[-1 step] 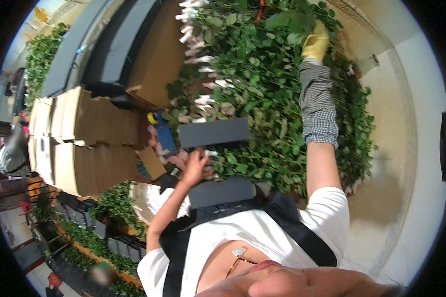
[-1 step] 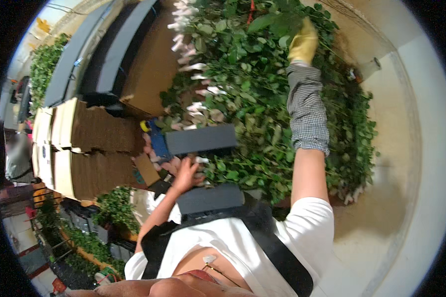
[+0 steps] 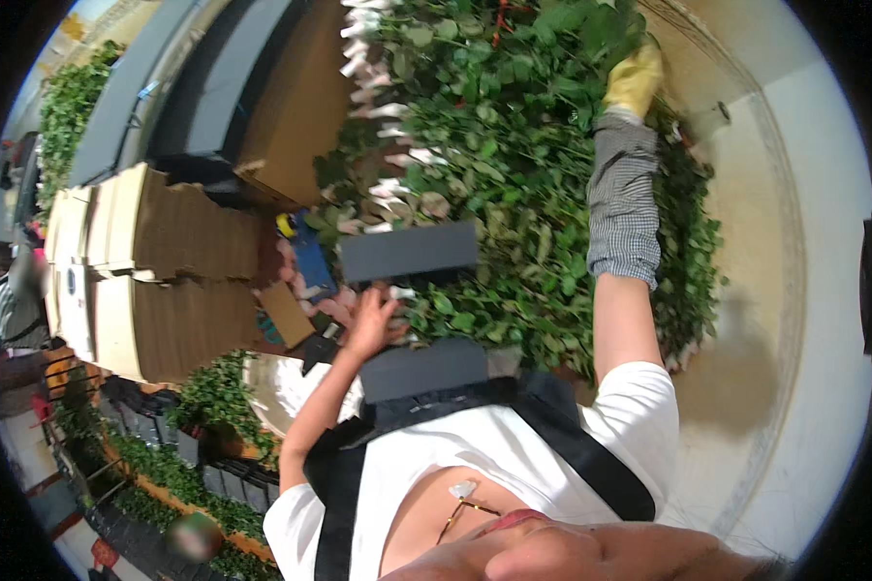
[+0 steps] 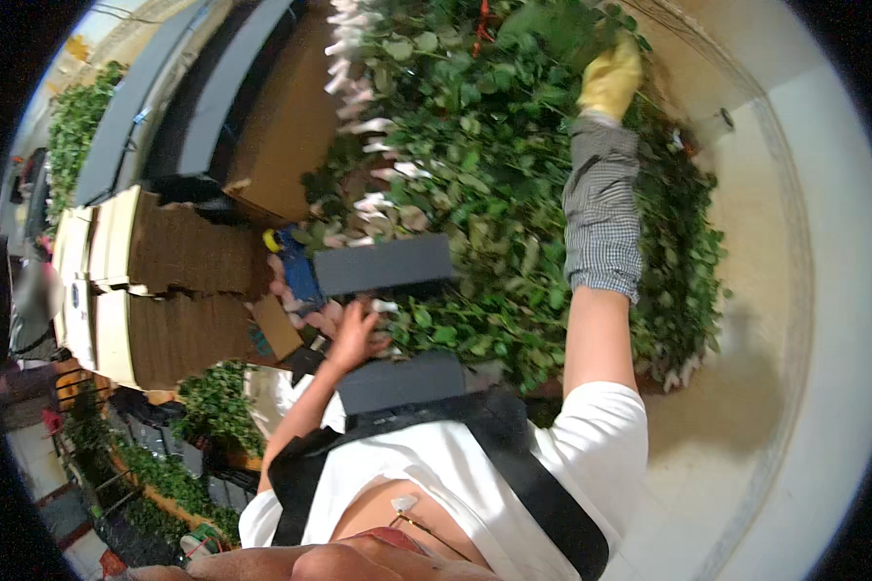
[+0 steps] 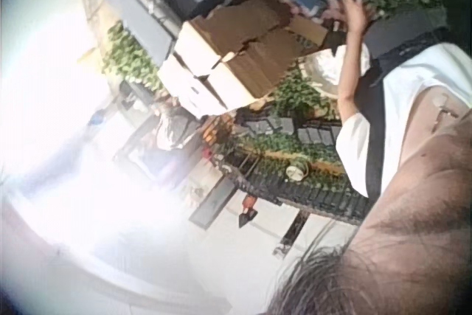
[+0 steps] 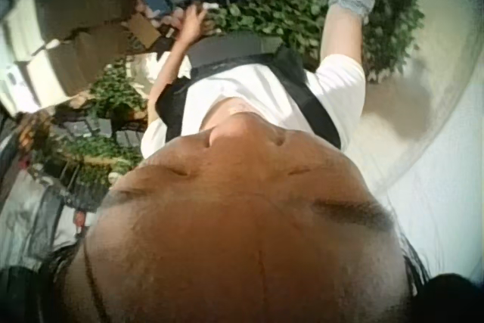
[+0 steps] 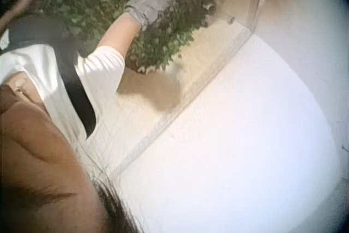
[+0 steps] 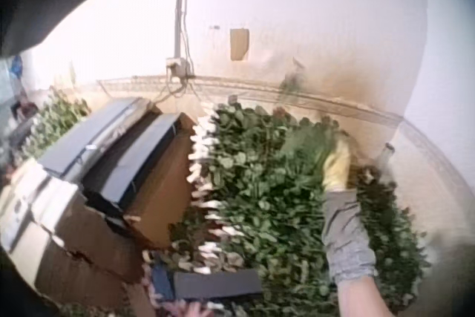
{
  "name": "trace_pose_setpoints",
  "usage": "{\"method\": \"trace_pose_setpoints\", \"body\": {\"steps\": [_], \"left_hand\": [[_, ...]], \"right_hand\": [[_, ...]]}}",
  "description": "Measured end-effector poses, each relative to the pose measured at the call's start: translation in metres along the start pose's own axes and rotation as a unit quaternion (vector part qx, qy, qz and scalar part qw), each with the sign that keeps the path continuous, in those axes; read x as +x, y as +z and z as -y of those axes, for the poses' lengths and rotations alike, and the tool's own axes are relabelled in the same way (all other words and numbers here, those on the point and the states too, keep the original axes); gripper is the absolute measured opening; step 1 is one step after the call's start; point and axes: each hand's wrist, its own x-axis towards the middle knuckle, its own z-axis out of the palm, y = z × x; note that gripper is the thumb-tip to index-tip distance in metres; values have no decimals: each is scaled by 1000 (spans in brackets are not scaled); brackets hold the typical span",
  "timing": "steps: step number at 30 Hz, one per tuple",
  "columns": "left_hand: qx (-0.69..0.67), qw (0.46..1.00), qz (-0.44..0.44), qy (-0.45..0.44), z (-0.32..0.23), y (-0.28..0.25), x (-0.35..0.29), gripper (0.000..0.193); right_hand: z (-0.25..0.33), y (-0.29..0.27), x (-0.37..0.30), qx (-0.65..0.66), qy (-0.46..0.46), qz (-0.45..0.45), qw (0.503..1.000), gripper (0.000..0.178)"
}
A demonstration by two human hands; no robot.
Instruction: The person organizes flowers by placing stems into a sorting device and then securing them into a black foam holder.
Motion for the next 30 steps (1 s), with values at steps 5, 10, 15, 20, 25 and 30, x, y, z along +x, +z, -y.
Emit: {"method": "trace_pose_setpoints", "body": {"steps": [5, 10, 15, 20, 25, 30], "left_hand": [[22, 999, -25, -1, 1, 3, 0, 47], [7, 998, -57, 13, 9, 4, -6, 51], [-5, 1000, -18, 4, 9, 6, -9, 56], [-14, 996, -86, 37, 9, 6, -7, 46], [-19, 999, -30, 2, 6, -1, -7, 48], [-38, 994, -98, 3, 9, -52, -31, 44]], "right_hand": [[115, -85, 49, -224, -55, 3, 973, 34], [181, -142, -55, -136, 89, 350, 923, 43], [141, -167, -228, -375, 154, 629, 663, 38], [5, -216, -375, -437, 216, 528, 695, 37], [-26, -204, -427, -530, -74, 415, 736, 37], [-11, -212, -407, -518, -13, 502, 692, 48]]}}
